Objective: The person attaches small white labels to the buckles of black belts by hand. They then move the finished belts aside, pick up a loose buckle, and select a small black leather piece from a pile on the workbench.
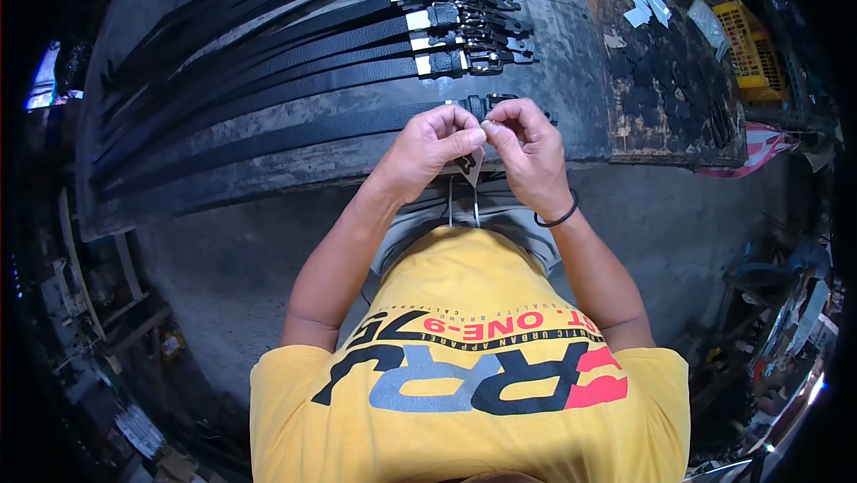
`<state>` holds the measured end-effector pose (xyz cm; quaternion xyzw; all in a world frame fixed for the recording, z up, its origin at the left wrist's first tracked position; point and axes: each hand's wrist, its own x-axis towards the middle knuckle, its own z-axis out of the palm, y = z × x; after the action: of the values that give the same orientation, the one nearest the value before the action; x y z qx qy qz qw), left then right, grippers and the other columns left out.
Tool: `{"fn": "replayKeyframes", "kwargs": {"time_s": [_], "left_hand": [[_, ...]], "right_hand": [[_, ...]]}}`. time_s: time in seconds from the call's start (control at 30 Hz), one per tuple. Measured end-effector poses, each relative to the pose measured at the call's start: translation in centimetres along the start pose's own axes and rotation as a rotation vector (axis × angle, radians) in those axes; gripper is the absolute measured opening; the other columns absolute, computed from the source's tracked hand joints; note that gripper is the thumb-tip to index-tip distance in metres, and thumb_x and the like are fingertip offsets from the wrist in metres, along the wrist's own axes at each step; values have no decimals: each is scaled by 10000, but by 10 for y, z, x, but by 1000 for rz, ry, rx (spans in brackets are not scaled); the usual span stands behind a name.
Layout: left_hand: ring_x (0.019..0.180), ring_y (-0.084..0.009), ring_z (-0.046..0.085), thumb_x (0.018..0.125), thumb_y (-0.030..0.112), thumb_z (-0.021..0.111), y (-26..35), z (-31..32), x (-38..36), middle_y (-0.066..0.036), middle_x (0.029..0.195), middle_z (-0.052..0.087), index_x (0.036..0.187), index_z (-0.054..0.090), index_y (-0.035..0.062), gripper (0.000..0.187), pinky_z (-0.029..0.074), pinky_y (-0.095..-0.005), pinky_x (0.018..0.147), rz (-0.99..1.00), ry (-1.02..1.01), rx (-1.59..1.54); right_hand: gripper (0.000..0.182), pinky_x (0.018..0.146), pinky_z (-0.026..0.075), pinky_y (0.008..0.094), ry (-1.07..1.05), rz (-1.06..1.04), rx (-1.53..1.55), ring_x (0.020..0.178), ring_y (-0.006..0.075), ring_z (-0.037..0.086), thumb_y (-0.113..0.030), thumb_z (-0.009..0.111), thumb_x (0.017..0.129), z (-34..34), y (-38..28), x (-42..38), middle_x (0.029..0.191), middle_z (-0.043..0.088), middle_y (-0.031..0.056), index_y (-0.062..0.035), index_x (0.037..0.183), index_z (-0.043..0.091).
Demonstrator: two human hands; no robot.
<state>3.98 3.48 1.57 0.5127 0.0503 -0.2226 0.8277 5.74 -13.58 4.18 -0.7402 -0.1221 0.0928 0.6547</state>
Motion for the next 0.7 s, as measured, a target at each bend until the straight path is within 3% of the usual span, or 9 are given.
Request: {"fn": "replayKeyframes", "kwargs": {"time_s": [0.2, 0.27, 0.3, 0.37, 0.43, 0.47, 0.53, 0.63, 0.7], "left_hand": [[706, -66, 556, 881, 118, 642, 1, -1, 5, 2, 816, 609, 942, 602, 41, 106, 452, -208, 619, 38, 71, 63], [733, -72, 572, 892, 108, 626, 0, -7, 9, -1, 814, 606, 960, 598, 39, 101, 458, -205, 640, 31, 118, 133], [719, -70, 570, 884, 117, 631, -1, -10, 13, 4, 798, 605, 944, 608, 30, 108, 455, -212, 634, 34, 182, 285], [706, -67, 568, 876, 127, 636, -3, -15, 19, 10, 781, 604, 927, 618, 21, 119, 452, -219, 628, 36, 250, 443], [673, -109, 596, 845, 176, 650, -5, -16, 23, -40, 747, 651, 889, 648, -6, 187, 470, -265, 630, 127, 399, 862], [673, -109, 596, 845, 176, 650, -7, -16, 25, -40, 747, 651, 889, 648, -6, 187, 470, -265, 630, 127, 400, 869], [649, -165, 621, 822, 211, 642, -10, -11, 29, -116, 750, 682, 877, 664, -22, 240, 497, -318, 649, 122, 491, 1085], [646, -203, 639, 819, 226, 630, -11, 1, 31, -166, 772, 686, 893, 668, -25, 264, 511, -345, 666, 100, 527, 1168], [624, -191, 629, 830, 211, 619, -16, 2, 35, -146, 756, 682, 889, 666, -20, 244, 504, -334, 633, 120, 537, 1128]], "right_hand": [[107, 693, 507, 260, 12, 22, -35, 789, 89, 609, -81, 604, 889, -6, 15, 9, 838, 635, 43, 1, 955, 582], [212, 718, 513, 318, -76, 74, -35, 795, 165, 632, -91, 645, 850, -12, 25, 16, 907, 626, 85, -21, 1041, 583], [212, 718, 513, 318, -78, 69, -29, 795, 165, 632, -91, 645, 850, -16, 24, 21, 907, 626, 85, -21, 1041, 583], [381, 742, 514, 394, -214, -208, -501, 840, 292, 644, -134, 700, 788, -25, 18, 32, 982, 586, 146, -61, 1136, 563], [443, 750, 509, 423, -312, -200, -656, 866, 341, 628, -166, 716, 762, -30, 26, 42, 1001, 562, 166, -83, 1164, 552], [505, 758, 504, 452, -411, -186, -817, 891, 390, 612, -198, 732, 735, -31, 30, 47, 1019, 539, 186, -105, 1193, 541], [480, 740, 505, 478, -439, -189, -864, 905, 386, 616, -218, 717, 736, -28, 36, 53, 992, 550, 162, -110, 1173, 550], [432, 705, 508, 482, -389, -217, -881, 890, 354, 625, -209, 699, 736, -25, 43, 53, 983, 555, 126, -125, 1137, 563], [434, 728, 509, 448, -332, -275, -845, 863, 351, 614, -193, 688, 754, -25, 45, 47, 971, 534, 120, -111, 1162, 564]]}}
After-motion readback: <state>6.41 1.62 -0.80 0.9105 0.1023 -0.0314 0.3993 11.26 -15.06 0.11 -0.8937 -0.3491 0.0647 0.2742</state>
